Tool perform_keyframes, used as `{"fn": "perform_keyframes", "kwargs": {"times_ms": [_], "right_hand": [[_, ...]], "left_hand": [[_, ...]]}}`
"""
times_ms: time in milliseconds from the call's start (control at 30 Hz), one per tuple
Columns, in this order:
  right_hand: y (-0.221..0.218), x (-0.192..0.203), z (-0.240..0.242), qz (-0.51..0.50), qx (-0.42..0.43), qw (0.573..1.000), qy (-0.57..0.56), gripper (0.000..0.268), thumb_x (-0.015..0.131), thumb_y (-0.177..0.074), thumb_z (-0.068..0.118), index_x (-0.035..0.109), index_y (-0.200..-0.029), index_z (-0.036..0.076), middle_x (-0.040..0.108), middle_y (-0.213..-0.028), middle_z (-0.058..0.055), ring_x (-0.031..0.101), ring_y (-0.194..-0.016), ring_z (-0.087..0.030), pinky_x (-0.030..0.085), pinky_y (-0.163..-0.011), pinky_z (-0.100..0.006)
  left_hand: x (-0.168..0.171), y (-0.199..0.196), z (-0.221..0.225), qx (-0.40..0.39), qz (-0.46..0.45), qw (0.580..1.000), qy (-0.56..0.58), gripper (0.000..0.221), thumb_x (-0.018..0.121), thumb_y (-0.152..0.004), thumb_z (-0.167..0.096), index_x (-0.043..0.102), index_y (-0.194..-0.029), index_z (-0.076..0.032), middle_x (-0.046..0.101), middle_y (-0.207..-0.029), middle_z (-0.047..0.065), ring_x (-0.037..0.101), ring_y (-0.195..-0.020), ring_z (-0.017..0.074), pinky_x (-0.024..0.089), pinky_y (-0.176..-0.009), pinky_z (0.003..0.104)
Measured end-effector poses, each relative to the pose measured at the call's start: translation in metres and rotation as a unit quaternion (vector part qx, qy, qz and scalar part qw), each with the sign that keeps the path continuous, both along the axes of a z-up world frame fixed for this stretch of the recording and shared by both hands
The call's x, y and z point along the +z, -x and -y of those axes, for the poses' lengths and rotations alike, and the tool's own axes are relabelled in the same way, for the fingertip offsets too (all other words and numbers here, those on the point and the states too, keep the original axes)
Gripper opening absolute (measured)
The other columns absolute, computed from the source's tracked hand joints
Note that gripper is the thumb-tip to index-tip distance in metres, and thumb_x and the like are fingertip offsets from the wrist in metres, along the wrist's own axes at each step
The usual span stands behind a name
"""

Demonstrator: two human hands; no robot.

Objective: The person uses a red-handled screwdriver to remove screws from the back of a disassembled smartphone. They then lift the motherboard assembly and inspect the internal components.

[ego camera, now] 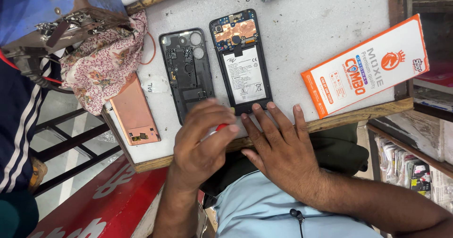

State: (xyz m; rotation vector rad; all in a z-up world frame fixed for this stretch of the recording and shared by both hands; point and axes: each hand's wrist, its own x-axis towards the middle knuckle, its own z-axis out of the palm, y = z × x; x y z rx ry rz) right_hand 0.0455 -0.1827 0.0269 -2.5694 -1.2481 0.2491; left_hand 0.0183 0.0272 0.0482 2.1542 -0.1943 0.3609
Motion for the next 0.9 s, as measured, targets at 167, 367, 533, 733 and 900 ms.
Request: {"fn": "perform_keyframes", "kwargs": {"times_ms": [167, 367, 533, 733, 900], "right_hand": [[0.000, -0.001, -0.001, 0.009, 0.004, 1.000, 0.006, 0.080, 0.068, -0.091, 0.053, 0.045, -0.154, 0.009, 0.038, -0.157, -0.019, 0.032, -0.147, -0.038, 0.016, -0.120, -0.070], [0.000, 0.000, -0.003, 0.011, -0.003, 1.000, 0.012, 0.078, 0.068, -0.090, 0.053, 0.046, -0.153, 0.011, 0.039, -0.155, -0.018, 0.032, -0.146, -0.037, 0.016, -0.119, -0.069], [-0.001, 0.004, -0.006, 0.006, -0.003, 1.000, 0.020, 0.073, 0.068, -0.089, 0.052, 0.051, -0.146, 0.011, 0.042, -0.150, -0.018, 0.035, -0.145, -0.037, 0.018, -0.119, -0.070], [-0.001, 0.006, -0.010, 0.008, -0.007, 1.000, 0.023, 0.069, 0.070, -0.086, 0.051, 0.055, -0.138, 0.009, 0.044, -0.147, -0.019, 0.037, -0.142, -0.038, 0.023, -0.116, -0.072], [0.000, 0.006, -0.010, 0.012, -0.004, 1.000, 0.010, 0.071, 0.071, -0.086, 0.051, 0.055, -0.141, 0.008, 0.043, -0.149, -0.020, 0.037, -0.142, -0.039, 0.025, -0.117, -0.069]], "left_hand": [[0.002, -0.002, -0.003, 0.047, 0.032, 0.995, -0.078, 0.045, 0.078, -0.096, -0.004, 0.052, -0.127, -0.024, 0.062, -0.117, 0.006, 0.060, -0.126, 0.0353, 0.040, -0.121, 0.062], [0.005, -0.005, -0.001, 0.036, 0.051, 0.998, -0.015, 0.053, 0.078, -0.089, -0.006, 0.047, -0.128, -0.024, 0.063, -0.122, 0.017, 0.052, -0.129, 0.0414, 0.034, -0.116, 0.060], [0.014, -0.006, -0.003, -0.004, -0.013, 1.000, 0.016, 0.051, 0.075, -0.086, 0.002, 0.057, -0.126, -0.023, 0.064, -0.127, 0.016, 0.055, -0.131, 0.0385, 0.041, -0.119, 0.057], [0.013, -0.008, -0.008, -0.015, -0.003, 1.000, 0.016, 0.049, 0.073, -0.086, 0.010, 0.060, -0.125, -0.017, 0.066, -0.124, 0.016, 0.056, -0.128, 0.0406, 0.044, -0.114, 0.055], [0.007, -0.003, -0.006, 0.023, -0.003, 1.000, 0.020, 0.040, 0.078, -0.094, 0.003, 0.061, -0.123, -0.019, 0.068, -0.118, 0.006, 0.061, -0.124, 0.0308, 0.046, -0.112, 0.052]]}}
